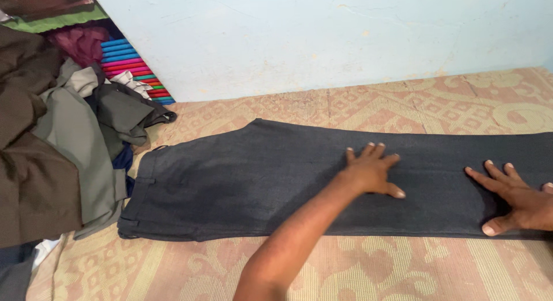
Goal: The person smooths out a pair of dark pants on a bed and folds them into a rectangular shape by hand.
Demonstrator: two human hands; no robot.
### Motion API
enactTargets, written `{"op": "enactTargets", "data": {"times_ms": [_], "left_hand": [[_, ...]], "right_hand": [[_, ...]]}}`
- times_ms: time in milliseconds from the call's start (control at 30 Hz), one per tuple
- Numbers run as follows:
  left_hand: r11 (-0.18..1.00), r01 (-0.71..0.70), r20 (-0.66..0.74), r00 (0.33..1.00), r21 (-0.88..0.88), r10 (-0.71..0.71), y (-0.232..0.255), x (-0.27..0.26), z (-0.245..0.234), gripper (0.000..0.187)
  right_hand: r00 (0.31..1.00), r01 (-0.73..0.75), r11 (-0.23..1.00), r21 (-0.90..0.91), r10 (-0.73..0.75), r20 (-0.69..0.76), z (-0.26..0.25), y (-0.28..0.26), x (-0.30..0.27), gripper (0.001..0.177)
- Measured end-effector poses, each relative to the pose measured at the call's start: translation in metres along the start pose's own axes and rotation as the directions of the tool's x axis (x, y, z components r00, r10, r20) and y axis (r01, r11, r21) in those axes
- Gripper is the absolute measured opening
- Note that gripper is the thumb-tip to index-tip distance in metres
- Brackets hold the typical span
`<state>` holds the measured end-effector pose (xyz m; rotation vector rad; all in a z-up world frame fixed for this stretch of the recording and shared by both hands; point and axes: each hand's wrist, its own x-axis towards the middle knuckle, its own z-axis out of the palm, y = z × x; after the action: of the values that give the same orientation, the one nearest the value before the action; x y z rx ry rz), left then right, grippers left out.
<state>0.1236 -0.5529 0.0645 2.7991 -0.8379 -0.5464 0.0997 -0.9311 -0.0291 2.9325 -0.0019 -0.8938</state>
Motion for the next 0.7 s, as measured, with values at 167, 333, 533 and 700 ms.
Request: {"op": "enactTargets", "data": {"times_ms": [167,333,533,700], "left_hand": [[0.999,0.045,-0.052,0.998,-0.021,-0.046,-0.081,-0.015,-0.012,0.103],[0.97,0.233,-0.124,0.963,-0.068,-0.24,-0.136,-0.059,-0.015,0.097],[0.984,-0.173,-0.263,0.948,0.051,0.181,-0.095,-0.143,0.039,0.083],[0.968,-0.246,-0.411,0.878,0.056,0.247,-0.095,-0.149,0.047,0.088]], "right_hand": [[1.0,0.002,0.998,-0.064,-0.002,0.01,0.016,0.01,0.028,0.154],[0.997,-0.038,0.994,-0.104,0.032,-0.064,0.011,-0.005,0.02,0.155],[0.982,0.08,0.988,-0.13,-0.1,-0.158,-0.049,-0.139,-0.077,0.128],[0.937,0.329,0.936,-0.123,-0.34,-0.08,-0.077,-0.253,-0.122,0.124]]}}
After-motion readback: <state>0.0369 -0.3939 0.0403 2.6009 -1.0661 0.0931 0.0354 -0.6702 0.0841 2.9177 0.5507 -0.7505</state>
